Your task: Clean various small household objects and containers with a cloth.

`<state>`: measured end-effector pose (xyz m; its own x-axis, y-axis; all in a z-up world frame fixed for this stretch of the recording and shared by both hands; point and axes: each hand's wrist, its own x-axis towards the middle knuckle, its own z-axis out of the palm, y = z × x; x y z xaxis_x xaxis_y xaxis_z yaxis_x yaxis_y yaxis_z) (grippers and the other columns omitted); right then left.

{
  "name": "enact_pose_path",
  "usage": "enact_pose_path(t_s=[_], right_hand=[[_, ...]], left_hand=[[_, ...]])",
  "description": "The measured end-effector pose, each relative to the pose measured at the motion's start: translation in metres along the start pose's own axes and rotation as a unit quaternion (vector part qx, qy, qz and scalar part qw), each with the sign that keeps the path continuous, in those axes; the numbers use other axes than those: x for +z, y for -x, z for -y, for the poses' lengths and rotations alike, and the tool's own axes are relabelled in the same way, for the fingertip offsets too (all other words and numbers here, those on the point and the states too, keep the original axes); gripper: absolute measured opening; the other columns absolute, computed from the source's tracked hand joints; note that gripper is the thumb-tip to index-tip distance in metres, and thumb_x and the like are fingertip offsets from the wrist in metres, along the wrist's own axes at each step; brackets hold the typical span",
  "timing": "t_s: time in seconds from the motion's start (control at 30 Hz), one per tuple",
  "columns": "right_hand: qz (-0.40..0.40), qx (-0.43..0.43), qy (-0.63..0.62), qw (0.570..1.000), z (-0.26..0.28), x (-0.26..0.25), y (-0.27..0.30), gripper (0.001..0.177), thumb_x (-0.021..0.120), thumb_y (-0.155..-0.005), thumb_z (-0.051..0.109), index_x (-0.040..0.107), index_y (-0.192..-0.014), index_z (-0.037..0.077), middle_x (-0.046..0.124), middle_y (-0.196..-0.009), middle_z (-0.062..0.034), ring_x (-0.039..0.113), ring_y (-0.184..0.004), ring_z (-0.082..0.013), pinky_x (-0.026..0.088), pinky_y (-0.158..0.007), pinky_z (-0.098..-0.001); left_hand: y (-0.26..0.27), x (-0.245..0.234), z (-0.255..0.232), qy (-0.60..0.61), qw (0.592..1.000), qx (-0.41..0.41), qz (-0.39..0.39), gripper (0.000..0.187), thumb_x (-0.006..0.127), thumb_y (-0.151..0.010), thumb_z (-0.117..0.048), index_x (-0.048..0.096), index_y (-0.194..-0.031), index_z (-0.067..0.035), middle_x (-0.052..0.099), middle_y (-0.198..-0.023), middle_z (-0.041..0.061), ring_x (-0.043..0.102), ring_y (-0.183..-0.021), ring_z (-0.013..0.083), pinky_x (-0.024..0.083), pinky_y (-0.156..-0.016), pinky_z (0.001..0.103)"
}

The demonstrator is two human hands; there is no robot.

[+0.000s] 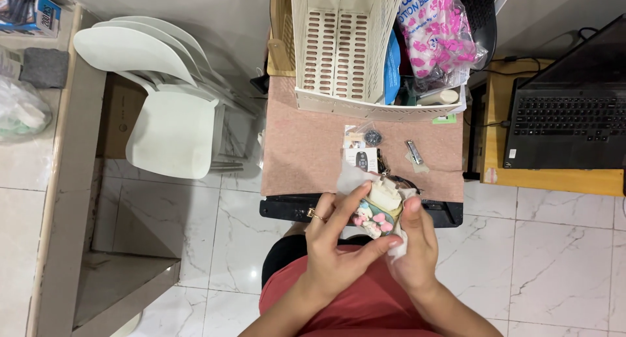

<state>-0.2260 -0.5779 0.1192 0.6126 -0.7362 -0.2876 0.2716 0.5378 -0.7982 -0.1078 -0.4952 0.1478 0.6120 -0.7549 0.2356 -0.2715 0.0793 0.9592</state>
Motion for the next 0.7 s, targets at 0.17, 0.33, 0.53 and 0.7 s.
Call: enact_pose_path(t_s=[0.17, 0.33, 0.53, 0.7], right_hand=[[-0.07, -0.197, 0.068, 0.975, -0.023, -0.013, 0.006, 0.055, 0.049, -0.114, 0.039, 0.053, -0.139, -0.01, 0.063, -0.134, -0.0227, 0.064, -0.12, -0.0284, 0.051, -0.106, -0.0423], [0.011, -0.272, 0.075, 0.959, -0.032, -0.017, 0.014, 0.044, 0.049, -0.113, 0.041, 0.053, -0.13, 0.001, 0.057, -0.142, -0.0225, 0.058, -0.137, -0.0352, 0.05, -0.115, -0.0483], [0.027, -0.353, 0.359, 0.864, -0.024, -0.015, 0.016, 0.045, 0.042, -0.114, 0.045, 0.065, -0.122, 0.006, 0.048, -0.151, -0.0241, 0.055, -0.141, -0.0355, 0.049, -0.116, -0.0461], [0.082, -0.384, 0.439, 0.808, 0.005, 0.022, 0.009, 0.044, 0.042, -0.116, 0.038, 0.073, -0.117, 0.007, 0.041, -0.155, -0.0255, 0.044, -0.15, -0.0445, 0.043, -0.125, -0.052]], left_hand=[[0.005, -0.002, 0.001, -0.02, 0.999, 0.026, -0.003, 0.073, 0.096, -0.074, -0.022, 0.065, -0.138, -0.004, 0.061, -0.11, 0.008, 0.063, -0.096, 0.0184, 0.056, -0.082, 0.03], [0.011, -0.007, 0.01, -0.009, 0.997, 0.069, -0.028, 0.07, 0.094, -0.078, -0.015, 0.063, -0.14, -0.004, 0.054, -0.122, 0.012, 0.063, -0.106, 0.0204, 0.056, -0.091, 0.031], [0.012, -0.011, 0.01, -0.024, 0.998, 0.045, -0.041, 0.07, 0.094, -0.073, -0.009, 0.063, -0.136, -0.001, 0.056, -0.124, 0.014, 0.066, -0.107, 0.0237, 0.059, -0.089, 0.032], [0.018, -0.013, 0.019, -0.051, 0.993, 0.09, -0.049, 0.064, 0.089, -0.075, -0.002, 0.064, -0.133, -0.001, 0.064, -0.126, 0.015, 0.07, -0.114, 0.0283, 0.062, -0.094, 0.035]])
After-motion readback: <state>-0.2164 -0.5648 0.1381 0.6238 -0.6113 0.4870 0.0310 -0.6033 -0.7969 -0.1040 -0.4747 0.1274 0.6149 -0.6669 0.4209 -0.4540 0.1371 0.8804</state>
